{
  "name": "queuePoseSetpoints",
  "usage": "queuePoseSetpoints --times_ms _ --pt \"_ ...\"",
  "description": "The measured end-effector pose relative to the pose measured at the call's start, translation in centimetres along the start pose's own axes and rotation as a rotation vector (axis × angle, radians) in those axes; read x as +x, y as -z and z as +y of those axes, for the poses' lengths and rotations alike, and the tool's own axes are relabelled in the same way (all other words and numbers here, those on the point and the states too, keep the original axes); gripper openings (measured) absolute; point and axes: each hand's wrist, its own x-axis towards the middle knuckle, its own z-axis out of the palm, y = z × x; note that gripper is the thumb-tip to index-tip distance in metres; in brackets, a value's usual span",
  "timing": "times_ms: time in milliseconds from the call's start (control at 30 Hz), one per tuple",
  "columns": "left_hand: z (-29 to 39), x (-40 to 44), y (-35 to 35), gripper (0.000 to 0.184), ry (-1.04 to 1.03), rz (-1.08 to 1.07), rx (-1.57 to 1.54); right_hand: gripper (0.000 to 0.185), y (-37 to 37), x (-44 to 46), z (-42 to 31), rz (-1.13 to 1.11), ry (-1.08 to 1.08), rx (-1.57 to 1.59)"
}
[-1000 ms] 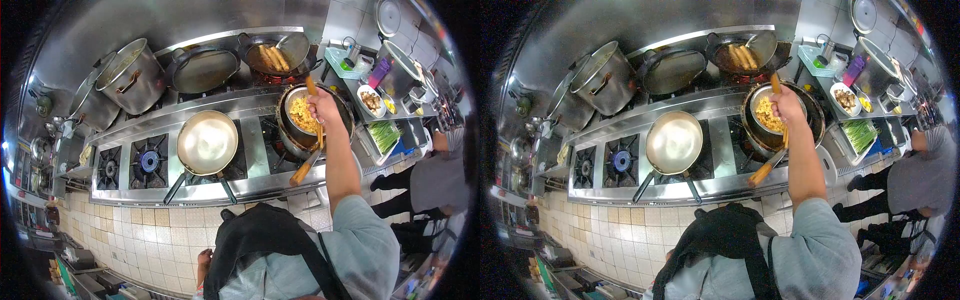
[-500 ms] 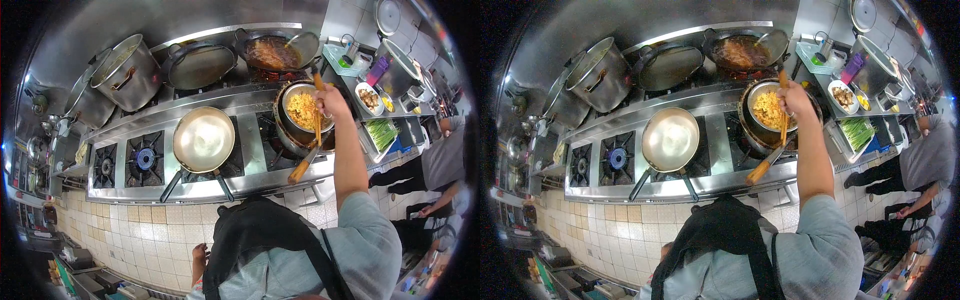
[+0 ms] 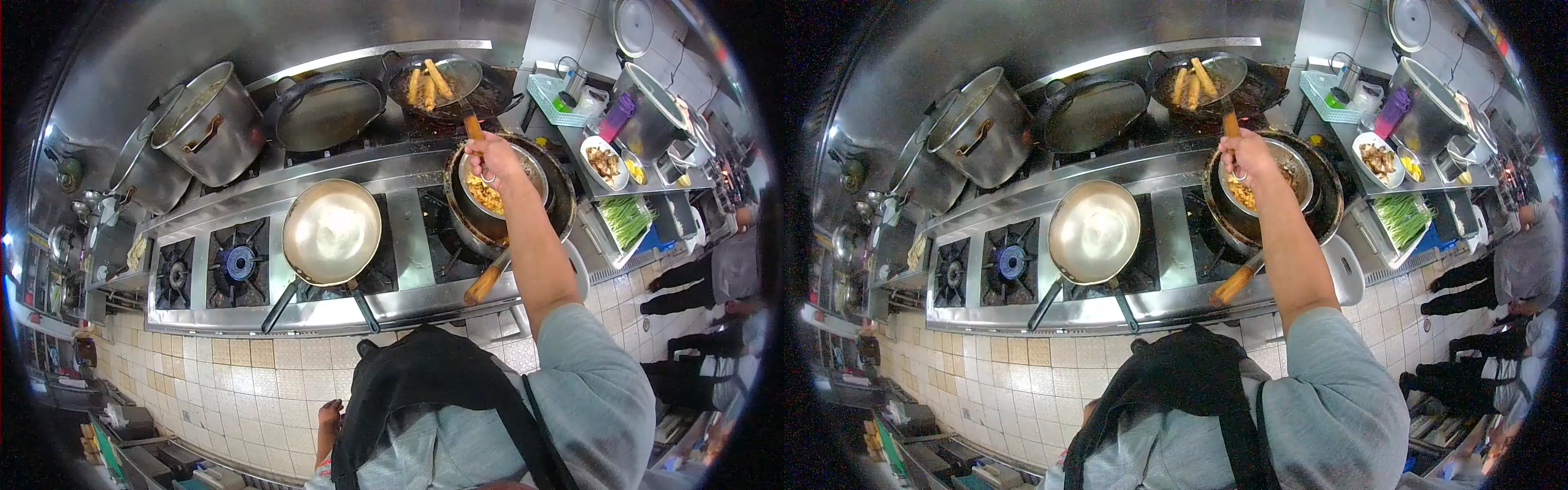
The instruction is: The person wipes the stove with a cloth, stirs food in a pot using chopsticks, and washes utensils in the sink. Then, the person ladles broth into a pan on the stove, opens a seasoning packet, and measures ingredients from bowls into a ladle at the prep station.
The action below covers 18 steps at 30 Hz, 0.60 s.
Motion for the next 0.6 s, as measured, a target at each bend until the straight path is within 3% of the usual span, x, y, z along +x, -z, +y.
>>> queuePoseSetpoints --times_ms 67,133,267,400,567,600 --pt "-1.8 0.8 -0.4 0.035 0.066 0.052 -0.045 0.017 -0.3 -1.1 -0.5 -0.019 -0.013 -0.268" --pt "-4.8 2.5 -0.5 0.033 0.133 0.104 -0.089 0.026 -0.5 -1.8 -0.1 0.015 0.026 -0.301" --pt "-9.9 5.9 0.1 0.033 0.061 0.019 -0.138 0.049 0.2 -2.7 1.3 0.037 0.180 -0.318" --pt "2.8 -4.0 -1.3 0.037 0.003 0.073 0.121 0.053 0.5 -5.7 1.1 0.111 0.176 -0.423" --pt "3.1 -2.0 -1.5 0.043 0.118 0.032 -0.057 0.058 2.2 -7.7 -0.2 0.225 0.254 -0.488" --pt "3.5 -2.0 -1.6 0.043 0.147 0.042 -0.057 0.057 3.8 -6.6 0.4 0.241 0.376 -0.579"
